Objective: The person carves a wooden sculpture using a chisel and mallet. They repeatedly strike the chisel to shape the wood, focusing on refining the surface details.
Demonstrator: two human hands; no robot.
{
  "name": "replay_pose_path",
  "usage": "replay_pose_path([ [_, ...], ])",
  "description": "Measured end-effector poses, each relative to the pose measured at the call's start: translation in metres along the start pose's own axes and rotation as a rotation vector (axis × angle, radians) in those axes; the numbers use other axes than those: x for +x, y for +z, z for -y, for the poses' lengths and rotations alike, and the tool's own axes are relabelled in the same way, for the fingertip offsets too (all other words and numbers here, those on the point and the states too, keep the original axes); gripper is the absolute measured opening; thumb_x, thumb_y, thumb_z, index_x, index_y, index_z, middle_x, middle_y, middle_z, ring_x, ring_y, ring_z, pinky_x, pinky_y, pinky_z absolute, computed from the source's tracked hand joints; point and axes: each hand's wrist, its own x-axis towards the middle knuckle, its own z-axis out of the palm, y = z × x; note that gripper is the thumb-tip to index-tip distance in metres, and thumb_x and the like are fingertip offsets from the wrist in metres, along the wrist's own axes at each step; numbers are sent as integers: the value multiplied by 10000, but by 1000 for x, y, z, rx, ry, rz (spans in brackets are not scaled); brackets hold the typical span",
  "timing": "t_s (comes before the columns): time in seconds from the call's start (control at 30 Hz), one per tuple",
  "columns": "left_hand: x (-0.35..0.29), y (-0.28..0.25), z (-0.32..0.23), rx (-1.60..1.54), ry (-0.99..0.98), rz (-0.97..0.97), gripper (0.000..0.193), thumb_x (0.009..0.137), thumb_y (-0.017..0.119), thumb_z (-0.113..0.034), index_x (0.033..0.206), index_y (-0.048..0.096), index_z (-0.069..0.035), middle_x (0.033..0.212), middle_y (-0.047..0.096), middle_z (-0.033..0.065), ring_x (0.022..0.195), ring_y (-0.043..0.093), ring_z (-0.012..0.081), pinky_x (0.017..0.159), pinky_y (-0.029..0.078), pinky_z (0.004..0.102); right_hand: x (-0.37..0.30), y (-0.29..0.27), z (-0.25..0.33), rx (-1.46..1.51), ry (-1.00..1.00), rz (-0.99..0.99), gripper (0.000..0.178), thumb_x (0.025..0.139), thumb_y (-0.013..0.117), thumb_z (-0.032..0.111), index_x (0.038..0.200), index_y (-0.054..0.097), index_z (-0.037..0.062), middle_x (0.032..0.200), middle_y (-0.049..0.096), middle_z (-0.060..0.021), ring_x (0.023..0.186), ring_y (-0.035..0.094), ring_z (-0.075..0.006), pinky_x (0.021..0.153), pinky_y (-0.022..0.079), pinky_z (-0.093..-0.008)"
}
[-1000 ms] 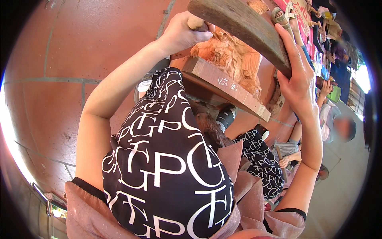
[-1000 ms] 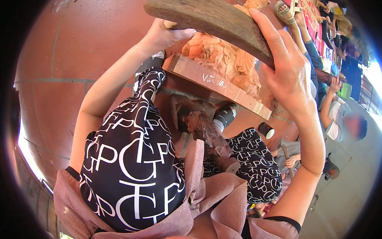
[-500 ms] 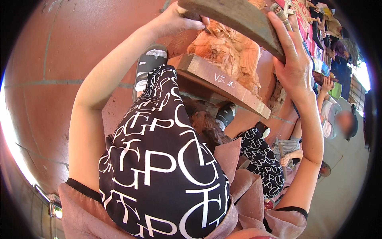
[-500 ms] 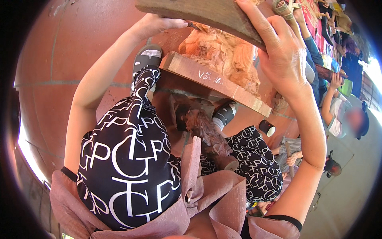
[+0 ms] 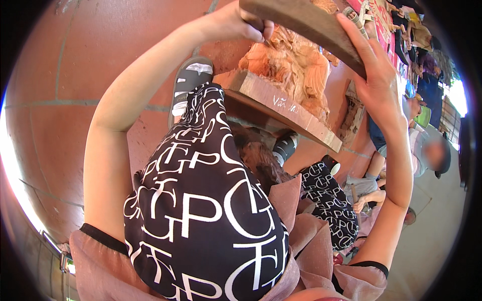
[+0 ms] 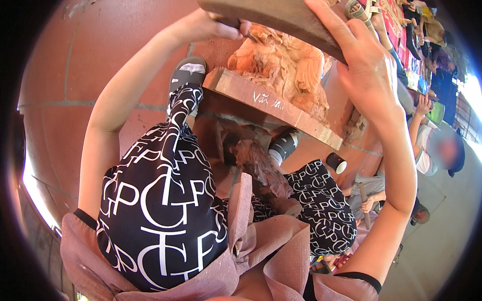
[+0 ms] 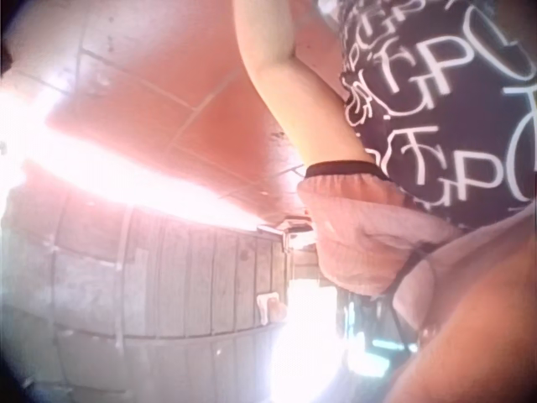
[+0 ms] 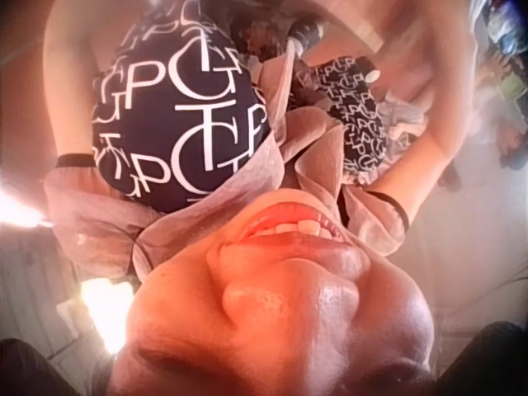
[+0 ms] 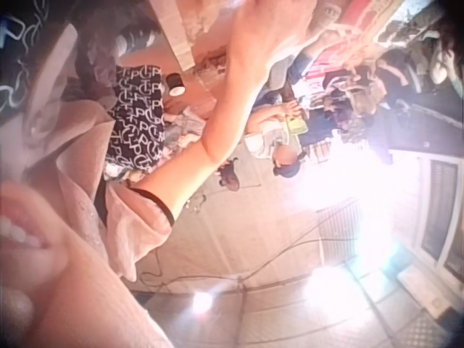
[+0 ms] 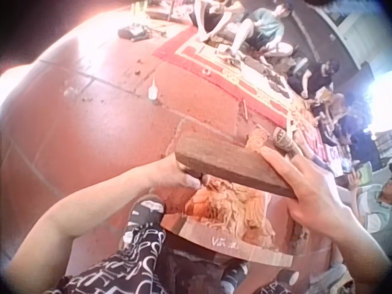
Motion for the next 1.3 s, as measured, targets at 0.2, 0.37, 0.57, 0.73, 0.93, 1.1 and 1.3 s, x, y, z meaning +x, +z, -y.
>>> replay_pose_path([
  [0.2,-16,-2,-24,-132,23,-172,361,713,777,46,1053,673,-19,1006,705,55,981,646,155,910,503,339,-10,8,3,20,-114,-179,841,716,546,-186,1461,456,193,1351,548,-169,1418,353,-357,1086,378,-405],
  [0.37,-13,12,4,-91,128,-266,507,729,807,-15,1203,627,-22,1169,677,64,1071,622,165,946,500,357,-15,8,0,32,-95,-114,852,684,529,-197,1447,476,179,1399,527,-172,1428,338,-357,1121,345,-399],
  [0.57,-22,41,-11,182,63,-314,111,791,733,-32,895,706,-58,935,696,-5,865,630,93,809,514,257,-13,15,1,44,-158,-226,870,677,535,-189,1456,462,190,1370,550,-126,1425,343,-354,1069,396,-416],
  [0.73,-15,26,-2,-96,31,-281,367,750,780,-13,1094,654,-38,1070,683,43,993,627,147,894,510,330,-8,13,2,-123,136,59,900,683,561,-176,1461,446,261,1256,590,-104,1325,474,-355,998,464,-409],
  [0.93,6,12,2,-62,98,-248,452,747,777,-12,1178,642,-13,1125,685,67,1025,632,187,898,519,379,0,23,5,-106,-98,-200,906,689,595,-166,1447,463,311,1021,568,-78,1061,579,-321,880,501,-413],
  [1.1,-9,34,-16,80,48,-249,199,759,744,0,944,697,-56,911,692,27,894,635,133,832,511,303,1,18,4,-137,-106,-121,898,684,598,-165,1444,472,298,1005,570,-77,1036,582,-314,874,500,-412],
  [1.3,-33,33,-47,-233,-3,-189,228,763,701,80,964,672,-24,976,694,88,974,691,216,917,552,348,-3,14,5,-31,-29,-28,878,709,581,-173,1457,459,271,1132,601,-75,1108,577,-320,946,482,-377],
])
